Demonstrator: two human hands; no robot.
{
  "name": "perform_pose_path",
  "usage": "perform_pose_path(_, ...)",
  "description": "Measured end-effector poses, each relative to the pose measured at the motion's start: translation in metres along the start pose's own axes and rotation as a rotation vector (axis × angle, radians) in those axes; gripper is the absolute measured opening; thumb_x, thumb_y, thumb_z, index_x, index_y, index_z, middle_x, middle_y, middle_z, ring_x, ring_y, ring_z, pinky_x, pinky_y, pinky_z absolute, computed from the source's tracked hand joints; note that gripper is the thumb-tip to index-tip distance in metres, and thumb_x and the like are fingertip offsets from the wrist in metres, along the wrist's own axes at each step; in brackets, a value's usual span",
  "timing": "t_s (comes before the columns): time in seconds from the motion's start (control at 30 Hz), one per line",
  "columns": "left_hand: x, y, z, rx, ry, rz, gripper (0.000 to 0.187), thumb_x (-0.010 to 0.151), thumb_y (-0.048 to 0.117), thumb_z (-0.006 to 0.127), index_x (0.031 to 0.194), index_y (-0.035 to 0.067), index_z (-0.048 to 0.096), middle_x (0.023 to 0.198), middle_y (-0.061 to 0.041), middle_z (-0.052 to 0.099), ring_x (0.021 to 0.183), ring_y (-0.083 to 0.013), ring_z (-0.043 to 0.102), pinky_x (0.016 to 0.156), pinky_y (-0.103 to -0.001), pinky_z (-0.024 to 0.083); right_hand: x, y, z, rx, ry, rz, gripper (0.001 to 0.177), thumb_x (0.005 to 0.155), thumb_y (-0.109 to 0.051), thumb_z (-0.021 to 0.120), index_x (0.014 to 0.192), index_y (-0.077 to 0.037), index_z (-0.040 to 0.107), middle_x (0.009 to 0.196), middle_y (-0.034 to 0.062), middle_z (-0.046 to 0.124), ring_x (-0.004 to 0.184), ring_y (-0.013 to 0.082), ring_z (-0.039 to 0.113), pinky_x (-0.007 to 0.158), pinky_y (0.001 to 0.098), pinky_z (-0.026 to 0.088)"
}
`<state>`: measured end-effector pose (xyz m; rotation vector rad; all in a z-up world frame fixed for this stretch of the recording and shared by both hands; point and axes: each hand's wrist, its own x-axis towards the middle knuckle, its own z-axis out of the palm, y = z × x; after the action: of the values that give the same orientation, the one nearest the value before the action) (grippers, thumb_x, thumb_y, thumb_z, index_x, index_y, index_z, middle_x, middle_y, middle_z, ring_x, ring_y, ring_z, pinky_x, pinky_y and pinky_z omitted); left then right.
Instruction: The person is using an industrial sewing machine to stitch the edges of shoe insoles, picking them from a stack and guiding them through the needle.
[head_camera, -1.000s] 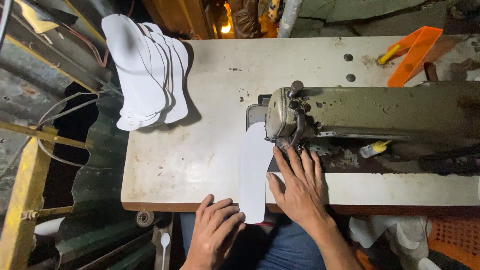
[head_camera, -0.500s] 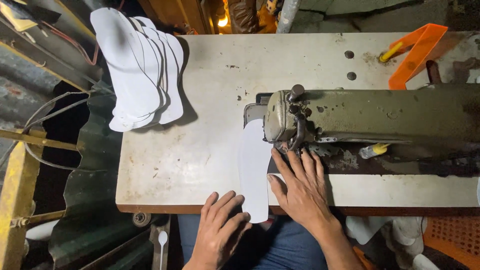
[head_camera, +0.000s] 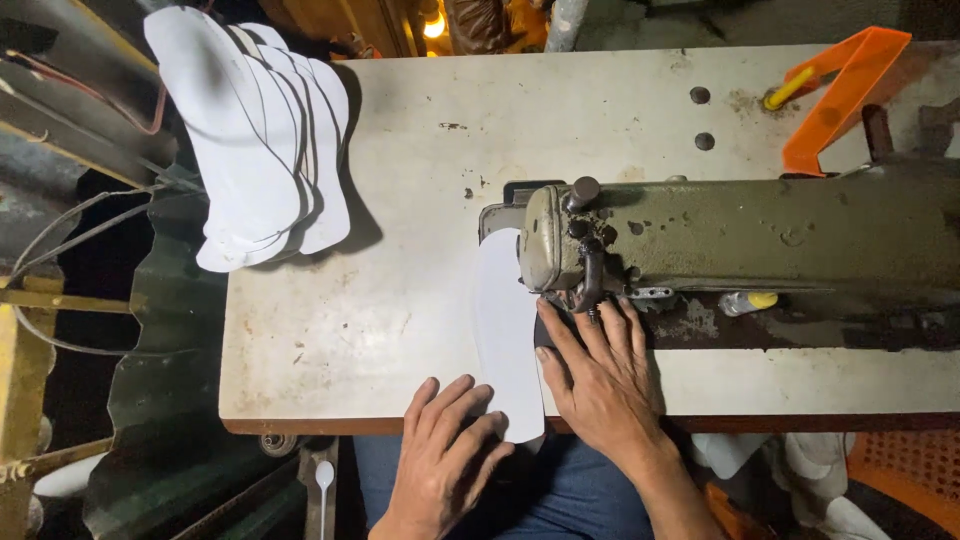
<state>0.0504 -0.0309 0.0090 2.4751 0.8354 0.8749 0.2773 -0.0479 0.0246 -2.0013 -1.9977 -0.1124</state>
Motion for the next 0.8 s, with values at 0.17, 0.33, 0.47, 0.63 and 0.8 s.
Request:
perform_pose_path(0.17, 0.005, 0.002, 0.003, 0.012, -0.006, -0.015, 0.027, 0.097, 0.031, 0.072, 0.112, 0.009, 0.067, 0.128, -0.012, 0.066, 0.128, -0.0324, 0.060, 0.115, -0.057, 0.036, 0.001, 0.000, -0.001, -0.007, -0.001, 0.003, 0.051, 0.102, -0.035, 0.051, 0.149, -0.017, 0.055, 0.129, 0.0094, 0.066, 0.126, 0.0356, 0.052, 0.118, 0.0533, 0.033)
perform_pose_path(0.33, 0.011, 0.007, 0.004, 0.022, -0.012, -0.025, 0.025, 0.098, 0.030, 0.071, 0.111, 0.010, 0.066, 0.131, -0.015, 0.064, 0.129, -0.0333, 0.061, 0.115, -0.056, 0.037, 0.000, 0.001, -0.001, 0.012, -0.007, 0.015, 0.051, 0.103, -0.034, 0.049, 0.152, -0.018, 0.053, 0.129, 0.0084, 0.067, 0.127, 0.0360, 0.051, 0.119, 0.0532, 0.031)
perform_pose_path(0.47, 0.014, 0.010, 0.006, 0.035, -0.021, -0.034, 0.025, 0.098, 0.030, 0.071, 0.111, 0.009, 0.065, 0.136, -0.016, 0.063, 0.132, -0.0341, 0.058, 0.116, -0.057, 0.035, -0.001, 0.003, 0.001, 0.006, 0.007, 0.012, 0.050, 0.102, -0.034, 0.051, 0.150, -0.019, 0.054, 0.134, 0.0079, 0.066, 0.129, 0.0354, 0.051, 0.117, 0.0527, 0.033)
perform_pose_path(0.63, 0.015, 0.011, 0.011, 0.071, -0.010, -0.040, 0.025, 0.097, 0.029, 0.071, 0.112, 0.009, 0.066, 0.136, -0.016, 0.063, 0.133, -0.0348, 0.058, 0.116, -0.056, 0.034, -0.001, 0.004, 0.000, 0.000, 0.012, 0.006, 0.049, 0.102, -0.032, 0.052, 0.149, -0.019, 0.056, 0.123, 0.0102, 0.069, 0.126, 0.0364, 0.053, 0.115, 0.0526, 0.035)
perform_pose_path(0.8, 0.019, 0.014, 0.012, 0.065, -0.009, -0.058, 0.031, 0.097, 0.033, 0.072, 0.115, 0.009, 0.065, 0.136, -0.017, 0.063, 0.133, -0.0358, 0.057, 0.116, -0.057, 0.035, -0.002, 0.005, 0.001, 0.026, 0.006, 0.006, 0.048, 0.103, -0.028, 0.051, 0.149, -0.019, 0.055, 0.128, 0.0120, 0.067, 0.130, 0.0369, 0.051, 0.116, 0.0537, 0.034)
